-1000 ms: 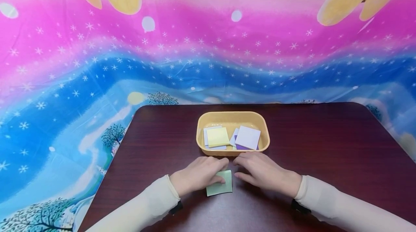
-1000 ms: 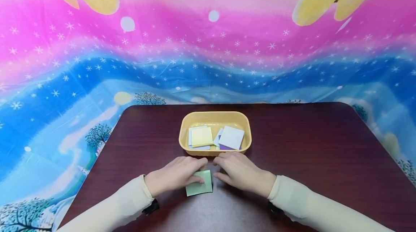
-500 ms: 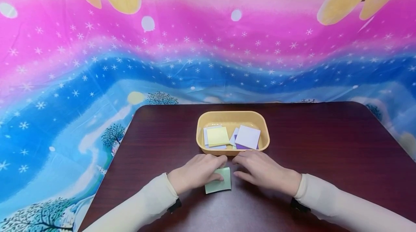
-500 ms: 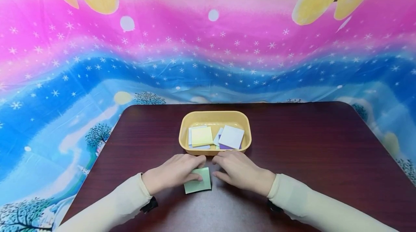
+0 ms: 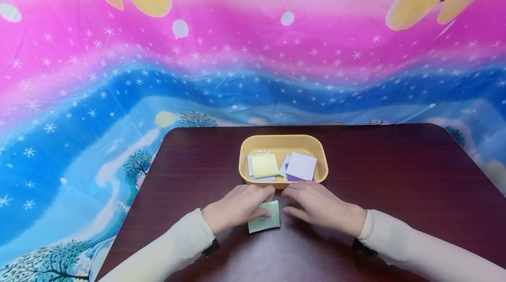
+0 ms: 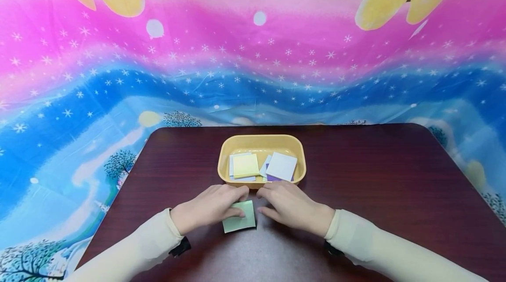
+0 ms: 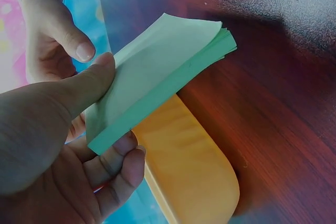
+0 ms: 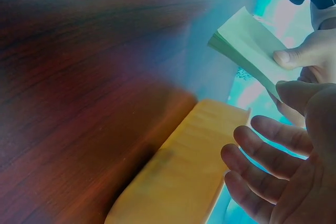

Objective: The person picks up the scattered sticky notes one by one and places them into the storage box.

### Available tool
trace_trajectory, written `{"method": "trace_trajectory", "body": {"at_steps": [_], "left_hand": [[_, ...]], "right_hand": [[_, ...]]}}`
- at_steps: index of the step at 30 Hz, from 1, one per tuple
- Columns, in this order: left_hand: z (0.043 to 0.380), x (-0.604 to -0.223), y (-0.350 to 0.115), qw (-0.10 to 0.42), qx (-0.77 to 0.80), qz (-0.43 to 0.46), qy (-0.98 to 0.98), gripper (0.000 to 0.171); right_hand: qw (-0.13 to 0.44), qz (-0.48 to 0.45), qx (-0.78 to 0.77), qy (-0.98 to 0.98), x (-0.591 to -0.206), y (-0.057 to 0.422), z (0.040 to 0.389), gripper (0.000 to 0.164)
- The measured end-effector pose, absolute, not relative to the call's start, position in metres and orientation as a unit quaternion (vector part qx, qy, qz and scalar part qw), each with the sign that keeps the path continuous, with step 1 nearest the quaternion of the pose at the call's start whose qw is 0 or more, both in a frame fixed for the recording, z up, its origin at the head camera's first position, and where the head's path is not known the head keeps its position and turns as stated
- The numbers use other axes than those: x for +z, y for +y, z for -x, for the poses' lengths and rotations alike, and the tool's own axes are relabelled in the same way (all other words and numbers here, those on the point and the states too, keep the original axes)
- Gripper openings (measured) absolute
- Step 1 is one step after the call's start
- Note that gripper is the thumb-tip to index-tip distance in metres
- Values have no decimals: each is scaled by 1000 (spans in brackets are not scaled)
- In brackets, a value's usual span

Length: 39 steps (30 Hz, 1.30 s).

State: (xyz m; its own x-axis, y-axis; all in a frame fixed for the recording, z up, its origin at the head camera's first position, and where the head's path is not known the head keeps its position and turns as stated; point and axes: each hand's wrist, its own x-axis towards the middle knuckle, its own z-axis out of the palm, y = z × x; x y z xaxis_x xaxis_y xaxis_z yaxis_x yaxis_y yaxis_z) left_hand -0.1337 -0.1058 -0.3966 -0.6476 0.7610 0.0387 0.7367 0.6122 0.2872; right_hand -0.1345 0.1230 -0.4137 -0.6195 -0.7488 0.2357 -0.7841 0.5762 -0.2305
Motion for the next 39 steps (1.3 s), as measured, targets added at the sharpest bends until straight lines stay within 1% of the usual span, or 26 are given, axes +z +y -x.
{"method": "trace_trajectory", "body": {"at_steps": [7, 16, 27, 35, 39], "left_hand": [[133, -394, -107, 46, 135, -412, 900, 32], [135, -393, -108, 27, 134, -409, 902, 34], [138, -385, -111, 25, 150, -405, 902, 35], [140, -379, -113, 28, 153, -400, 903, 34], [141, -376, -113, 29, 153, -398, 904, 34]], "right_hand": [[71, -438, 150, -883, -411, 121, 135, 21], [80, -448, 157, -877, -408, 119, 136, 20], [97, -448, 157, -875, -403, 118, 138, 18], [75, -431, 166, -884, -396, 117, 139, 20], [74, -430, 171, -883, -394, 116, 141, 19]]}}
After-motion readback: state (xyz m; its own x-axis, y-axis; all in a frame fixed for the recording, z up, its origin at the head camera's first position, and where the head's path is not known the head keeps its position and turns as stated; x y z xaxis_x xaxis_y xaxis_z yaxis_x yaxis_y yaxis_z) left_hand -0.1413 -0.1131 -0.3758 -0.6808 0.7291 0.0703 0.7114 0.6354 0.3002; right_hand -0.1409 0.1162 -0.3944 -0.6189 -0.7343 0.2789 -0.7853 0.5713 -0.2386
